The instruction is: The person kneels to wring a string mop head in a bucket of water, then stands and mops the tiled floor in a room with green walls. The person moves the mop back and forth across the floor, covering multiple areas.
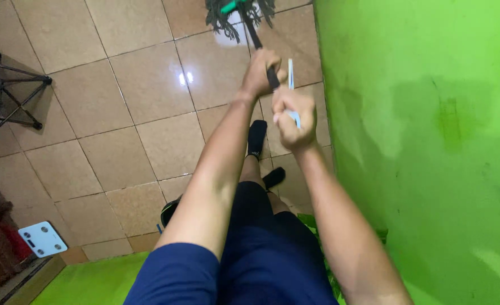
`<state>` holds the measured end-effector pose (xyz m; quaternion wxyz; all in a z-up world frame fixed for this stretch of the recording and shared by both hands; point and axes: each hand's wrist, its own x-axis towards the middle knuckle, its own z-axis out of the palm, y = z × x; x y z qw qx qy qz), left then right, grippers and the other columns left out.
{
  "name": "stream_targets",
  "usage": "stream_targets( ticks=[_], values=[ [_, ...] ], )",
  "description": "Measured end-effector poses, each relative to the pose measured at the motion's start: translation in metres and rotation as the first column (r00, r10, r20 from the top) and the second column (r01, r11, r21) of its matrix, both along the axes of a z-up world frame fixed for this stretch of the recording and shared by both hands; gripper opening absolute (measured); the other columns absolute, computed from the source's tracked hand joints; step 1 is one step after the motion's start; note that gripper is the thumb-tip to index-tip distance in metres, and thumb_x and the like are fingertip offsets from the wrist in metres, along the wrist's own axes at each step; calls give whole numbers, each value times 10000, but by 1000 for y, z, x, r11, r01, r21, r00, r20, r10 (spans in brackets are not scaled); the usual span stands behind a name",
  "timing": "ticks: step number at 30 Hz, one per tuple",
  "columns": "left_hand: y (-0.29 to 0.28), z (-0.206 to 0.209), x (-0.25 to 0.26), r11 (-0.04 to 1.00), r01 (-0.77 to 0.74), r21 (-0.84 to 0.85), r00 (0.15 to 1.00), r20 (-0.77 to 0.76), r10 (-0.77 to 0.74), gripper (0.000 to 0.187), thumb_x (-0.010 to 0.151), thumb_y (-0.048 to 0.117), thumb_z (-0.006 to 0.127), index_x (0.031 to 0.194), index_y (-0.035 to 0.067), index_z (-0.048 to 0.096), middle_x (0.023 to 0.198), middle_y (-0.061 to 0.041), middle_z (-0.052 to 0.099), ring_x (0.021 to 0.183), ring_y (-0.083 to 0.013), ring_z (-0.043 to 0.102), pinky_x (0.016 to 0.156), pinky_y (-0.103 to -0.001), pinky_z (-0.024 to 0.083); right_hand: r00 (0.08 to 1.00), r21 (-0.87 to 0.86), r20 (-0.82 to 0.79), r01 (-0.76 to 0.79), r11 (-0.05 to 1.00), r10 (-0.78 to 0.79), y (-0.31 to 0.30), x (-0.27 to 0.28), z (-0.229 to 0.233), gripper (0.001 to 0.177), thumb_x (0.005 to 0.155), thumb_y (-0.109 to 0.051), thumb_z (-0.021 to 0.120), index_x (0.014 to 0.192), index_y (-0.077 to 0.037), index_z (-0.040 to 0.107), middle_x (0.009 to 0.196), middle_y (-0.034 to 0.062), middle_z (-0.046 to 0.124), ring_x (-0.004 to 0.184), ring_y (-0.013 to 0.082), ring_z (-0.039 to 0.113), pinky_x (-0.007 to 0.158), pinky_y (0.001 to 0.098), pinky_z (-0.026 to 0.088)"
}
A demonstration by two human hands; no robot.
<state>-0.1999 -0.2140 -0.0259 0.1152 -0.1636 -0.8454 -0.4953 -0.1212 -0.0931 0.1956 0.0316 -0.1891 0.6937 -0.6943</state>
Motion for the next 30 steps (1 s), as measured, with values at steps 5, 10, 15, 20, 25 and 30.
stream_targets(
  ticks=[5, 10, 15, 20, 25, 30],
  values=[
    [21, 12, 87, 994, 4, 106, 997, 79, -12, 313, 649, 285, 731, 539, 194, 452, 529, -58, 476, 551, -329, 546, 642, -401, 448, 1000, -78, -6, -4, 997, 4, 24, 71, 0, 204, 740, -126, 566, 566, -146, 461, 542, 41, 458, 515, 223, 443, 609, 351, 402],
    [56, 46, 178, 985, -22, 170, 987, 161, -6, 287, 558, 278, 691, 470, 211, 427, 450, -12, 447, 480, -281, 505, 587, -341, 445, 999, -78, 35, 5, 997, -3, 55, 145, 38, 230, 775, -158, 574, 576, -123, 465, 568, 42, 468, 529, 222, 459, 620, 370, 423],
    [74, 67, 257, 991, -88, 101, 990, 117, 76, 313, 655, 196, 671, 558, 206, 374, 506, -27, 442, 535, -284, 518, 639, -356, 393, 998, -119, 63, 9, 993, -1, 77, 215, 36, 263, 754, -224, 612, 554, -129, 471, 546, 46, 473, 508, 235, 476, 632, 407, 432],
    [54, 30, 253, 996, -66, 56, 996, 70, 62, 282, 656, 231, 693, 577, 207, 424, 532, -15, 493, 573, -261, 559, 676, -365, 409, 999, -116, 11, -30, 993, 32, 65, 216, 12, 281, 805, -241, 594, 572, -133, 481, 549, 52, 502, 523, 230, 488, 666, 412, 455],
    [5, 5, 203, 1000, 20, 8, 999, 50, -20, 270, 680, 262, 705, 566, 196, 469, 543, -47, 529, 583, -330, 559, 708, -394, 464, 996, -128, -48, -85, 988, 79, 29, 183, -35, 338, 852, -261, 614, 567, -122, 499, 555, 57, 500, 525, 237, 500, 639, 391, 447],
    [-45, -6, 159, 998, -32, 58, 998, 65, 28, 262, 706, 253, 701, 571, 188, 485, 573, -74, 543, 610, -352, 580, 652, -424, 462, 991, -131, -41, -128, 983, 123, -26, 134, -25, 223, 751, -154, 569, 558, -151, 456, 546, 19, 436, 514, 211, 438, 613, 365, 408]
  ],
)
